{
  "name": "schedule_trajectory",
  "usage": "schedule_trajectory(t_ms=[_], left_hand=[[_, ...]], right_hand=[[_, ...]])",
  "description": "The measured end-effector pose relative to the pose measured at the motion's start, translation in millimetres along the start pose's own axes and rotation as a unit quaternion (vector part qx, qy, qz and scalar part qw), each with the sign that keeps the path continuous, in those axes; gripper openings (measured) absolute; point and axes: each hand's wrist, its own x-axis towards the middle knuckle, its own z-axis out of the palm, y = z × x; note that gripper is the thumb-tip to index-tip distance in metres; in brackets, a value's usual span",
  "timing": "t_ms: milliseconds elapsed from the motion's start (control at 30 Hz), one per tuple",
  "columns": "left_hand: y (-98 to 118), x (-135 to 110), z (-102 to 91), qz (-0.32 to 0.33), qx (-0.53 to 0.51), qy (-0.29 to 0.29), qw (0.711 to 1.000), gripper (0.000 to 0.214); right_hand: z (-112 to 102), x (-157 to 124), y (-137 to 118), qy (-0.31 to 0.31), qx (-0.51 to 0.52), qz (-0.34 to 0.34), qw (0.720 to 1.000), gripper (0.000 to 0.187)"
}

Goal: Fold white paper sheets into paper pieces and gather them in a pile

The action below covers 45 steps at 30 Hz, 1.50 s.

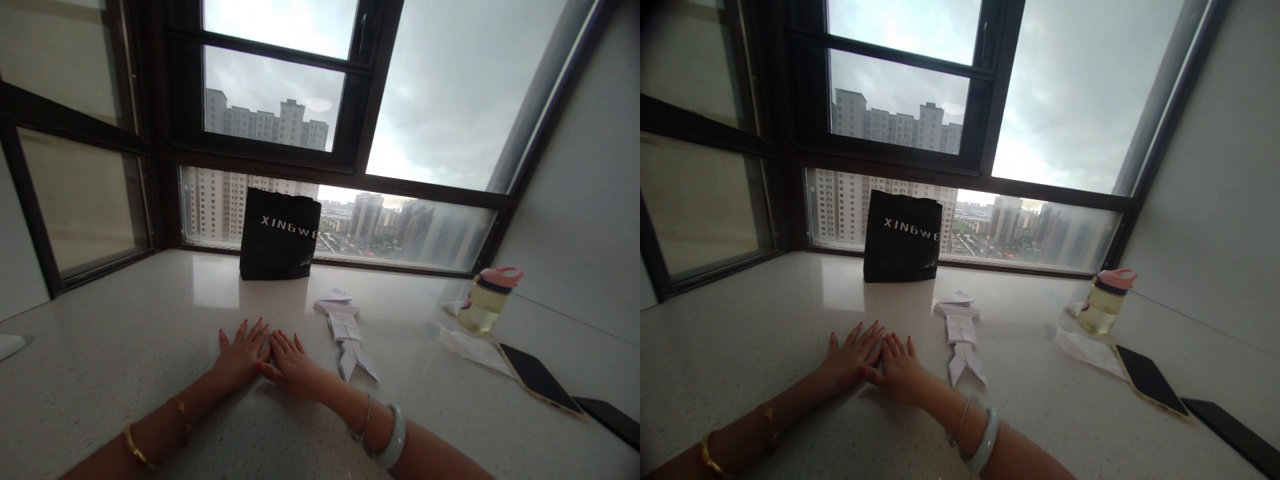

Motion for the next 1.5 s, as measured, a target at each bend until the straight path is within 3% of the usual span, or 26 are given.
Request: schedule_trajectory(t_ms=[200, 367, 533, 667, 767, 900, 1200, 1500], left_hand=[[-1.7, 1.0, 1.6, 0.005, 0.005, -0.002, 1.000, 0.048], [-1.1, 1.0, 2.7, -0.001, -0.013, 0.007, 1.000, 0.054], [2.1, -1.4, -3.3, -0.008, -0.023, -0.012, 1.000, 0.054], [3.1, -2.0, -4.9, -0.010, -0.030, -0.021, 0.999, 0.057], [2.7, -1.0, -2.7, -0.011, -0.031, -0.017, 0.999, 0.057], [1.5, 0.1, -0.9, 0.000, -0.016, 0.016, 1.000, 0.056], [2.5, -1.2, -6.0, -0.003, -0.048, 0.000, 0.999, 0.062], [4.5, -0.2, -7.0, -0.007, -0.055, 0.014, 0.998, 0.064]], right_hand=[[1.0, -2.3, -0.3, 0.029, 0.015, -0.014, 0.999, 0.068], [-21.8, 2.4, 5.7, 0.138, 0.047, -0.018, 0.989, 0.043], [-65.9, 9.7, 63.8, 0.228, 0.023, 0.101, 0.968, 0.038], [-79.0, -3.7, 129.6, 0.264, 0.000, 0.200, 0.944, 0.034], [-71.0, -17.3, 163.1, 0.254, -0.008, 0.236, 0.938, 0.033], [-53.5, -24.0, 180.7, 0.216, -0.014, 0.255, 0.943, 0.038], [-41.8, -20.7, 184.0, 0.139, -0.024, 0.265, 0.954, 0.039], [-38.9, -20.5, 180.6, 0.123, -0.042, 0.291, 0.948, 0.040]])
